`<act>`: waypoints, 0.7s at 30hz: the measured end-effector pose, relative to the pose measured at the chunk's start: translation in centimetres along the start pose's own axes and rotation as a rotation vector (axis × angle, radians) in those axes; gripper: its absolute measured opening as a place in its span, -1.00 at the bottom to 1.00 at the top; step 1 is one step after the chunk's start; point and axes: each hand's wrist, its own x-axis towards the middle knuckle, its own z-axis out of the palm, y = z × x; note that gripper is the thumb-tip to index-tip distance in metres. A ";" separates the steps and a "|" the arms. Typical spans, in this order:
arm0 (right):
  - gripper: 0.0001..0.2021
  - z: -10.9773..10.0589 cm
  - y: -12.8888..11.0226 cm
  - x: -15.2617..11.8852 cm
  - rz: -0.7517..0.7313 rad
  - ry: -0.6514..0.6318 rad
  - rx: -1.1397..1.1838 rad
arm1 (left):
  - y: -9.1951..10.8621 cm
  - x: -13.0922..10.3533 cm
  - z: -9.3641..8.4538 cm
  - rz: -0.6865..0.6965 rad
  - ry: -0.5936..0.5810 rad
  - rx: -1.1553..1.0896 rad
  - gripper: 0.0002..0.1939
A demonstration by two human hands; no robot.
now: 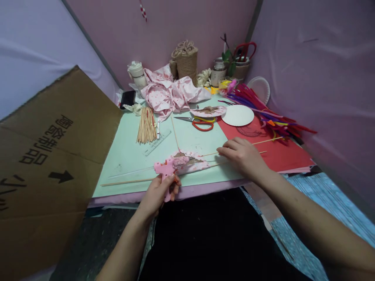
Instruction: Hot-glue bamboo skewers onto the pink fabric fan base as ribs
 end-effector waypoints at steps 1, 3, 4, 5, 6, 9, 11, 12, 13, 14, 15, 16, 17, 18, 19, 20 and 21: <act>-0.84 -0.2 0.1 -0.4 0.004 -0.009 -0.003 | 0.1 0.1 0.0 -0.006 -0.012 0.024 -0.58; -0.83 -0.6 0.1 -1.3 0.008 -0.014 -0.010 | 0.5 0.2 0.0 -0.022 -0.043 0.082 -0.58; -0.83 -0.8 0.1 -1.7 0.009 -0.011 -0.015 | 0.7 0.3 -0.1 -0.029 -0.057 0.114 -0.58; -0.83 -0.9 0.0 -2.0 0.008 -0.008 -0.019 | 1.0 0.4 -0.1 -0.034 -0.067 0.146 -0.57; -0.83 -0.9 -0.1 -2.3 0.011 -0.007 -0.020 | 1.2 0.4 -0.2 -0.036 -0.073 0.176 -0.58; -0.83 -0.8 -0.4 -2.6 0.038 -0.001 -0.015 | 1.8 0.7 -0.3 -0.033 -0.078 0.251 -0.59; -0.83 -0.6 -0.5 -2.6 0.048 0.008 -0.011 | 2.0 0.8 -0.3 -0.027 -0.082 0.288 -0.59; -0.83 -0.5 -0.5 -2.5 0.048 0.010 -0.009 | 2.1 0.9 -0.2 -0.026 -0.085 0.303 -0.59; -0.83 -0.4 -0.4 -2.5 0.045 0.011 -0.008 | 2.1 0.9 -0.2 -0.025 -0.086 0.318 -0.59; -0.83 -0.3 -0.4 -2.4 0.044 0.010 -0.007 | 2.0 1.0 -0.1 -0.025 -0.088 0.332 -0.59; -0.84 -0.2 -0.3 -2.4 0.046 0.009 -0.007 | 1.9 1.0 -0.1 -0.025 -0.090 0.346 -0.58; -0.84 -0.2 -0.3 -2.4 0.048 0.009 -0.009 | 1.9 1.1 -0.1 -0.027 -0.094 0.362 -0.58; -0.85 -0.2 -0.3 -2.5 0.051 0.011 -0.011 | 1.8 1.1 -0.1 -0.027 -0.098 0.381 -0.58; -0.86 -0.2 -0.3 -2.6 0.054 0.014 -0.011 | 1.9 1.2 -0.1 -0.026 -0.101 0.401 -0.57; -0.86 -0.2 -0.3 -2.7 0.060 0.014 -0.009 | 2.0 1.3 -0.1 -0.023 -0.102 0.421 -0.57; -0.86 -0.3 -0.4 -2.8 0.067 0.013 -0.004 | 2.3 1.3 -0.2 -0.018 -0.101 0.441 -0.56; -0.85 -0.4 -0.5 -2.9 0.077 0.011 0.000 | 2.6 1.4 -0.2 -0.012 -0.100 0.461 -0.56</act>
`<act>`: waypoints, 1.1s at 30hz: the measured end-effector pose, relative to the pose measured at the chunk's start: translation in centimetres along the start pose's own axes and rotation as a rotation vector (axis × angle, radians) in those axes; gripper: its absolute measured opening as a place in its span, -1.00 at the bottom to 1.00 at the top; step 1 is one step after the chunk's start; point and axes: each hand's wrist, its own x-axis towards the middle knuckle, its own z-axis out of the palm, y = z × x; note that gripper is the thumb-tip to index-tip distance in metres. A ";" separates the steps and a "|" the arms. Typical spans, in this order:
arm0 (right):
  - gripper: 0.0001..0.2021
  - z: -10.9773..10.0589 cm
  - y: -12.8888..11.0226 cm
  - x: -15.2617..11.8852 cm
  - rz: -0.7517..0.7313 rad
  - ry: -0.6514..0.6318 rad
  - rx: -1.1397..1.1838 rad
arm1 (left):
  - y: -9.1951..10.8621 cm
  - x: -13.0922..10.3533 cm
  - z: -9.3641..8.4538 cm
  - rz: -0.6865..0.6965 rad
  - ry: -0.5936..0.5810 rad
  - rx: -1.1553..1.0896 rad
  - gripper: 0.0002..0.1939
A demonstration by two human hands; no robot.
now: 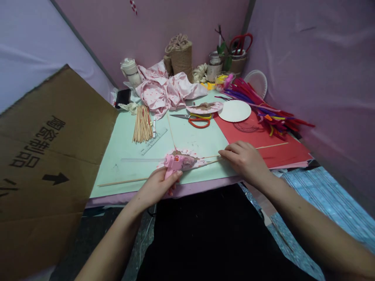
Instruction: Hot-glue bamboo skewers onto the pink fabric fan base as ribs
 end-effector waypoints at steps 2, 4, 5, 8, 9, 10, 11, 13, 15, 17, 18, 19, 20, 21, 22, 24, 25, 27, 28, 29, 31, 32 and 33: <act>-0.84 -0.3 -0.4 -0.4 0.020 -0.002 0.007 | 0.8 0.0 -0.6 0.017 0.009 0.040 -0.57; -0.84 -0.7 -0.9 -1.0 0.037 -0.004 0.009 | 1.6 0.0 -1.2 0.042 0.018 0.082 -0.58; -0.83 -0.9 -1.2 -1.2 0.041 -0.003 0.012 | 2.0 0.0 -1.6 0.055 0.020 0.102 -0.58; -0.79 -1.4 -2.0 -1.9 0.005 0.004 0.043 | 2.8 0.0 -2.5 0.075 0.002 0.153 -0.58; -0.78 -1.4 -2.3 -2.0 -0.027 0.009 0.059 | 3.0 0.1 -2.7 0.076 -0.010 0.166 -0.58; -0.77 -1.4 -2.4 -2.1 -0.066 0.018 0.075 | 3.2 0.2 -2.8 0.078 -0.023 0.181 -0.58; -0.76 -1.3 -2.5 -2.1 -0.104 0.025 0.089 | 3.4 0.3 -3.0 0.081 -0.036 0.199 -0.58; -0.76 -1.1 -2.6 -1.9 -0.165 0.037 0.108 | 3.8 0.5 -3.0 0.077 -0.063 0.227 -0.58; -0.76 -0.8 -2.4 -1.7 -0.189 0.040 0.117 | 4.4 0.8 -3.0 0.060 -0.096 0.232 -0.58; -0.76 -0.6 -2.2 -1.6 -0.181 0.038 0.116 | 5.0 1.1 -2.9 0.056 -0.121 0.203 -0.61; -0.76 -0.6 -2.2 -1.5 -0.170 0.037 0.112 | 5.3 1.2 -2.9 0.059 -0.126 0.183 -0.63; -0.75 -0.6 -2.1 -1.5 -0.158 0.035 0.107 | 5.5 1.3 -2.9 0.059 -0.126 0.164 -0.65; -0.75 -0.6 -2.1 -1.5 -0.147 0.034 0.103 | 5.7 1.4 -2.9 0.054 -0.122 0.150 -0.66; -0.75 -0.7 -2.0 -1.5 -0.138 0.033 0.099 | 5.8 1.4 -2.9 0.044 -0.122 0.143 -0.67; -0.75 -0.7 -2.0 -1.6 -0.134 0.033 0.098 | 6.0 1.5 -2.9 0.031 -0.122 0.142 -0.67; -0.76 -0.7 -2.0 -1.7 -0.132 0.030 0.100 | 6.2 1.6 -2.9 0.011 -0.124 0.159 -0.66; -0.77 -0.7 -2.0 -1.8 -0.131 0.026 0.103 | 6.3 1.6 -3.0 0.004 -0.128 0.169 -0.66; -0.77 -0.5 -2.0 -2.0 -0.129 0.017 0.114 | 6.5 1.6 -3.1 -0.015 -0.148 0.193 -0.63; -0.77 -0.4 -2.0 -2.1 -0.128 0.014 0.121 | 6.7 1.6 -3.2 -0.028 -0.176 0.212 -0.62; -0.77 -0.3 -2.0 -2.2 -0.129 0.014 0.129 | 6.8 1.6 -3.3 -0.039 -0.213 0.236 -0.61; -0.77 -0.1 -2.0 -2.3 -0.129 0.016 0.142 | 7.1 1.5 -3.4 -0.060 -0.280 0.299 -0.58; -0.77 -0.1 -2.0 -2.3 -0.128 0.018 0.146 | 7.2 1.5 -3.4 -0.068 -0.303 0.327 -0.56; -0.77 -0.1 -2.1 -2.4 -0.126 0.019 0.150 | 7.3 1.6 -3.5 -0.076 -0.313 0.346 -0.53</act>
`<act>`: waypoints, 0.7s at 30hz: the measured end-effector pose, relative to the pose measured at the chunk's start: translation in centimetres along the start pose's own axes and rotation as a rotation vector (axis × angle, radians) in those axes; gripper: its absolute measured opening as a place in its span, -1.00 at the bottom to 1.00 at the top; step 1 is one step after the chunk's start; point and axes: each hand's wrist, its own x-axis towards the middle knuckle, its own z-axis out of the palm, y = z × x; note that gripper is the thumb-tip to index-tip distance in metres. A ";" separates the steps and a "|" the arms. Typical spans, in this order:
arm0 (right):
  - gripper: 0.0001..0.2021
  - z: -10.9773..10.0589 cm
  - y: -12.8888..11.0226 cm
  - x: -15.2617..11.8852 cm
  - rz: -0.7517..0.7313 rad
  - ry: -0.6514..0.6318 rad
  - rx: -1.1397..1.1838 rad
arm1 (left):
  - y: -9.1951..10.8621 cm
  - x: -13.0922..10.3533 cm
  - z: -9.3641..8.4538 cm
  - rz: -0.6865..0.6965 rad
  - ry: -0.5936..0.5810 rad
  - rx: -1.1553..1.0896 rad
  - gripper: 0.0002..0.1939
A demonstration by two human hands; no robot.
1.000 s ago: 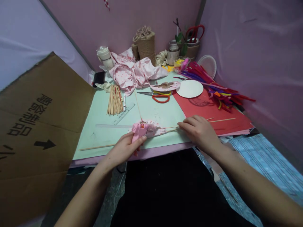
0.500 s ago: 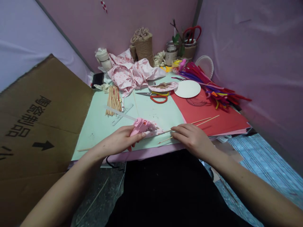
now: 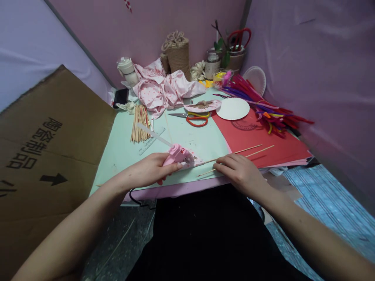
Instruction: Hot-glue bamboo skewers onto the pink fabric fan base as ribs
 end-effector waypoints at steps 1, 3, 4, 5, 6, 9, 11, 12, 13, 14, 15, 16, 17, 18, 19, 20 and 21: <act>-0.77 0.0 0.0 0.0 0.001 0.002 0.004 | 0.0 0.0 0.0 -0.009 -0.001 0.009 -0.50; -0.77 0.0 -0.1 0.0 0.004 0.007 0.013 | 0.1 0.1 0.0 -0.021 -0.009 0.015 -0.45; -0.77 0.0 -0.1 0.0 0.005 0.009 0.017 | 0.1 0.1 0.1 -0.025 -0.013 0.016 -0.43; -0.77 0.0 -0.1 -0.1 0.009 0.009 0.020 | 0.1 0.2 0.1 -0.029 -0.016 0.019 -0.41; -0.77 0.0 -0.1 -0.1 0.011 0.012 0.022 | 0.1 0.2 0.1 -0.031 -0.018 0.026 -0.40; -0.76 -0.1 -0.1 -0.1 0.013 0.015 0.030 | 0.2 0.2 0.0 -0.022 -0.027 0.035 -0.38; -0.76 -0.1 -0.1 -0.2 0.013 0.017 0.034 | 0.3 0.1 0.0 -0.023 -0.028 0.036 -0.40; -0.77 -0.1 -0.1 -0.2 0.014 0.016 0.037 | 0.4 0.1 0.0 -0.026 -0.028 0.033 -0.41; -0.77 -0.1 -0.1 -0.2 0.014 0.014 0.038 | 0.5 0.1 0.0 -0.029 -0.026 0.030 -0.43; -0.77 -0.1 -0.1 -0.3 0.016 0.013 0.039 | 0.6 0.1 0.0 -0.032 -0.024 0.030 -0.45; -0.77 -0.1 -0.1 -0.3 0.016 0.011 0.041 | 0.6 0.1 0.0 -0.032 -0.024 0.031 -0.47; -0.76 -0.1 -0.1 -0.3 0.018 0.008 0.043 | 0.7 0.1 0.0 -0.031 -0.023 0.033 -0.48; -0.76 0.0 0.0 -0.4 0.022 0.006 0.045 | 0.7 0.0 0.0 -0.029 -0.021 0.036 -0.49; -0.76 0.0 0.0 -0.4 0.025 0.004 0.046 | 0.7 0.0 0.0 -0.028 -0.020 0.040 -0.49; -0.76 0.1 0.0 -0.5 0.027 0.001 0.046 | 0.7 0.0 0.0 -0.027 -0.021 0.041 -0.49; -0.76 0.1 0.0 -0.5 0.031 0.000 0.046 | 0.7 0.0 -0.1 -0.026 -0.022 0.039 -0.48; -0.76 0.2 0.0 -0.6 0.032 -0.001 0.044 | 0.7 0.0 -0.1 -0.027 -0.025 0.037 -0.47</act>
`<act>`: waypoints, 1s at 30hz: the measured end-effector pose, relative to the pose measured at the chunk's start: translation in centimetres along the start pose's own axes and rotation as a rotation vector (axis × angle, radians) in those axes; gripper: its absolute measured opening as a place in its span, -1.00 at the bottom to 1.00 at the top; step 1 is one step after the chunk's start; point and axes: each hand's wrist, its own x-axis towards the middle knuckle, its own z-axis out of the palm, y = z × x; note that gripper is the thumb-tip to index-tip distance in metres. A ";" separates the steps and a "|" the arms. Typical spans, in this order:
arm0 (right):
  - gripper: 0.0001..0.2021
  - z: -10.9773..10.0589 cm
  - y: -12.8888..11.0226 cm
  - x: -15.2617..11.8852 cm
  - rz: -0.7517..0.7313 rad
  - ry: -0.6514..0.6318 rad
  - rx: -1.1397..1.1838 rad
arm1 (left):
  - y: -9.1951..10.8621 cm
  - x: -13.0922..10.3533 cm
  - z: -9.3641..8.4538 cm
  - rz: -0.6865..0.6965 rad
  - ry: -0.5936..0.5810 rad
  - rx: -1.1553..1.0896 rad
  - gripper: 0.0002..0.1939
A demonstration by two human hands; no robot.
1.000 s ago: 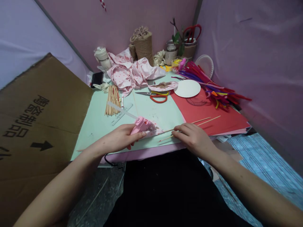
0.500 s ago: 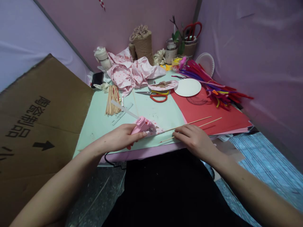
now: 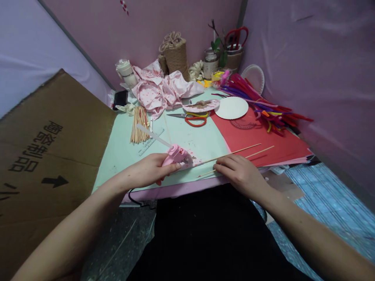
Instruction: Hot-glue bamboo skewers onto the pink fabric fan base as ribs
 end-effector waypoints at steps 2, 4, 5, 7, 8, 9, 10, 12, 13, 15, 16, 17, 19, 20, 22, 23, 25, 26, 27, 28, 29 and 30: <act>-0.75 0.0 0.0 0.0 0.000 0.005 -0.002 | 0.0 0.0 0.0 0.001 -0.007 -0.004 -0.44; -0.74 -0.1 0.0 0.0 -0.005 0.011 -0.002 | 0.0 0.0 0.0 0.006 -0.010 -0.001 -0.42; -0.73 -0.1 -0.1 0.0 -0.010 0.015 -0.004 | 0.0 0.0 0.0 0.009 -0.009 0.000 -0.40; -0.74 -0.2 -0.1 0.1 -0.017 0.025 -0.011 | 0.0 0.0 0.0 0.008 -0.004 -0.002 -0.39; -0.75 -0.2 -0.2 0.2 -0.019 0.026 -0.012 | 0.0 0.0 0.0 0.004 -0.001 -0.003 -0.38; -0.75 -0.2 -0.2 0.2 -0.019 0.026 -0.011 | 0.0 0.0 0.0 0.001 -0.002 -0.005 -0.38; -0.75 -0.2 -0.3 0.2 -0.018 0.026 -0.007 | 0.0 0.0 0.0 0.003 -0.006 -0.007 -0.38; -0.75 -0.2 -0.3 0.2 -0.016 0.027 0.005 | 0.1 0.0 -0.1 0.011 -0.015 -0.007 -0.38; -0.75 -0.2 -0.3 0.2 -0.016 0.027 0.010 | 0.1 0.0 -0.1 0.015 -0.017 -0.003 -0.39; -0.75 -0.1 -0.2 0.1 -0.016 0.025 0.015 | 0.2 0.0 -0.1 0.014 -0.015 0.003 -0.42; -0.74 0.0 -0.2 0.1 -0.014 0.020 0.016 | 0.2 0.0 -0.1 0.011 -0.014 0.005 -0.43; -0.74 0.0 -0.2 0.1 -0.012 0.016 0.016 | 0.3 0.0 -0.1 0.008 -0.016 0.005 -0.44; -0.73 0.1 -0.2 0.0 -0.004 0.014 0.023 | 0.4 0.0 -0.1 0.003 -0.020 -0.001 -0.46; -0.73 0.2 -0.2 0.0 -0.003 0.014 0.030 | 0.4 0.0 -0.1 0.002 -0.023 -0.004 -0.47; -0.73 0.2 -0.3 0.0 -0.001 0.011 0.046 | 0.5 0.0 -0.1 0.002 -0.029 -0.005 -0.48; -0.73 0.2 -0.3 0.0 -0.001 0.008 0.051 | 0.5 0.0 -0.1 0.002 -0.033 -0.005 -0.48; -0.72 0.1 -0.3 0.0 0.003 -0.004 0.056 | 0.5 0.0 -0.1 -0.001 -0.035 -0.006 -0.46; -0.72 0.1 -0.3 0.0 0.006 -0.009 0.058 | 0.5 0.0 -0.1 -0.005 -0.033 -0.005 -0.45; -0.72 0.1 -0.3 0.0 0.008 -0.012 0.059 | 0.5 0.0 -0.2 -0.009 -0.031 -0.002 -0.44; -0.73 0.0 -0.3 0.0 0.010 -0.012 0.061 | 0.6 0.0 -0.2 -0.010 -0.030 0.003 -0.44; -0.73 0.0 -0.3 0.0 0.011 -0.010 0.064 | 0.6 -0.1 -0.2 -0.008 -0.030 0.009 -0.43; -0.72 0.0 -0.3 -0.1 0.012 -0.008 0.067 | 0.6 -0.1 -0.2 -0.003 -0.032 0.016 -0.43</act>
